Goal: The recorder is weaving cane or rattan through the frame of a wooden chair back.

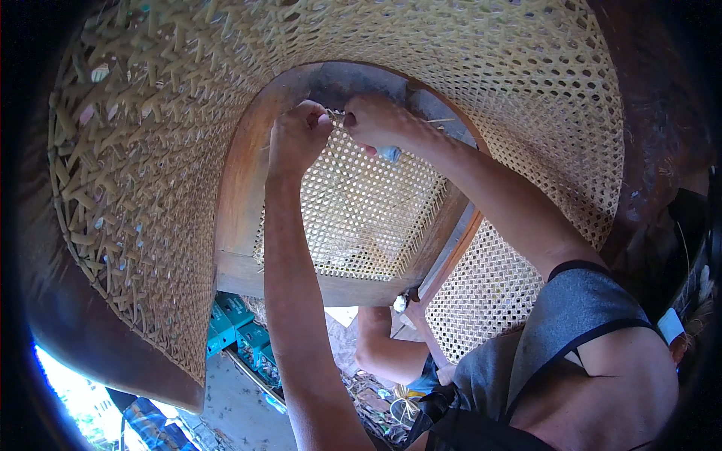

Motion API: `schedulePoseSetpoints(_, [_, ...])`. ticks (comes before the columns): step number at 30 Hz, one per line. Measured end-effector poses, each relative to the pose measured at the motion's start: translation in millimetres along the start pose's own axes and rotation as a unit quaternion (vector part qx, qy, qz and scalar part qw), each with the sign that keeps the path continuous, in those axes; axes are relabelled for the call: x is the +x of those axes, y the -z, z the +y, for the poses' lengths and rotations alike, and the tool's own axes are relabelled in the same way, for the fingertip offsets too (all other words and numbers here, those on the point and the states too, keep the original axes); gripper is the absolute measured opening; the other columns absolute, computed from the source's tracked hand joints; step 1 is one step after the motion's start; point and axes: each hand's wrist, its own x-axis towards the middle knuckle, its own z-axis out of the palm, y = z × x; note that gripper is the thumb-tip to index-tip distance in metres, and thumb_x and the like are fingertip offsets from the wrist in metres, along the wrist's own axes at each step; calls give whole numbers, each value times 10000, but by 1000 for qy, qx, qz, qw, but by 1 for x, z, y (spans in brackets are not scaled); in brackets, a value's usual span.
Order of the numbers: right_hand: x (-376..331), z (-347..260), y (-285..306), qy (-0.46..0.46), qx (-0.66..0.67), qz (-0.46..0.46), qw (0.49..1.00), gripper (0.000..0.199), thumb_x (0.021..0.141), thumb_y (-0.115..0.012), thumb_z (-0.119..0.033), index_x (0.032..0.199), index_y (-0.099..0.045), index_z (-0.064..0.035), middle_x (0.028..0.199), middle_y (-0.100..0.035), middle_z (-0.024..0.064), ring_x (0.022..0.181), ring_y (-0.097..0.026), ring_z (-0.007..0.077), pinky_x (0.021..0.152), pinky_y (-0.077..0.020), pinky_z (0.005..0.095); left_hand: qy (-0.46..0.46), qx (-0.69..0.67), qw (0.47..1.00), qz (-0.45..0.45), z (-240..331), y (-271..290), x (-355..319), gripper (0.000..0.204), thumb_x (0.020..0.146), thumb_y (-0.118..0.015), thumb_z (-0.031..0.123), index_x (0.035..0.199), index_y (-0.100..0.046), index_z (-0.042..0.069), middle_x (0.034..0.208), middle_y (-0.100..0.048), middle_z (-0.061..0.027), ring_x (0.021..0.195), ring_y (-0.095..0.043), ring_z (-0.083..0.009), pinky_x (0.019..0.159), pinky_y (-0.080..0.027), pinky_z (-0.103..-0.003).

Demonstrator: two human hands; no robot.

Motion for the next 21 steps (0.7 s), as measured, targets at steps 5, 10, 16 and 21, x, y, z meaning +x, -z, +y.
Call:
schedulePoseSetpoints(5, [4, -2, 3, 17, -91, -5, 996, 244, 823, -518, -114, 654, -651, 0, 570, -644, 133, 519, -667, 225, 617, -560, 369, -3, 16, 1000, 4, 4, 0, 1, 150, 783, -605, 141, 846, -686, 33, 728, -689, -137, 667, -688, -253, 669, -541, -374])
schedulePoseSetpoints(10, [12, 11, -3, -6, -33, -27, 999, 275, 823, -521, -122, 607, -636, 3, 551, -635, 126, 468, -639, 209, 559, -545, 366, -11, -2, 1000, 8, -7, -2, 3, 154, 787, -601, 164, 835, -687, 46, 738, -691, -135, 692, -689, -271, 677, -542, -391])
schedulePoseSetpoints(16, [9, 12, -8, -27, 95, 4, 995, 254, 816, -526, -115, 612, -594, 21, 535, -606, 101, 435, -612, 190, 438, -496, 353, -8, 54, 998, 27, 4, -3, -1, 144, 802, -604, 196, 845, -695, 94, 761, -697, -113, 724, -689, -292, 689, -541, -407])
schedulePoseSetpoints(21, [20, 18, -4, 33, 4, -40, 999, 246, 830, -547, -128, 646, -603, 26, 535, -600, 95, 418, -595, 183, 419, -479, 338, -3, 56, 998, 29, 4, -5, -3, 138, 809, -607, 217, 854, -699, 124, 786, -699, -102, 760, -689, -301, 702, -538, -420])
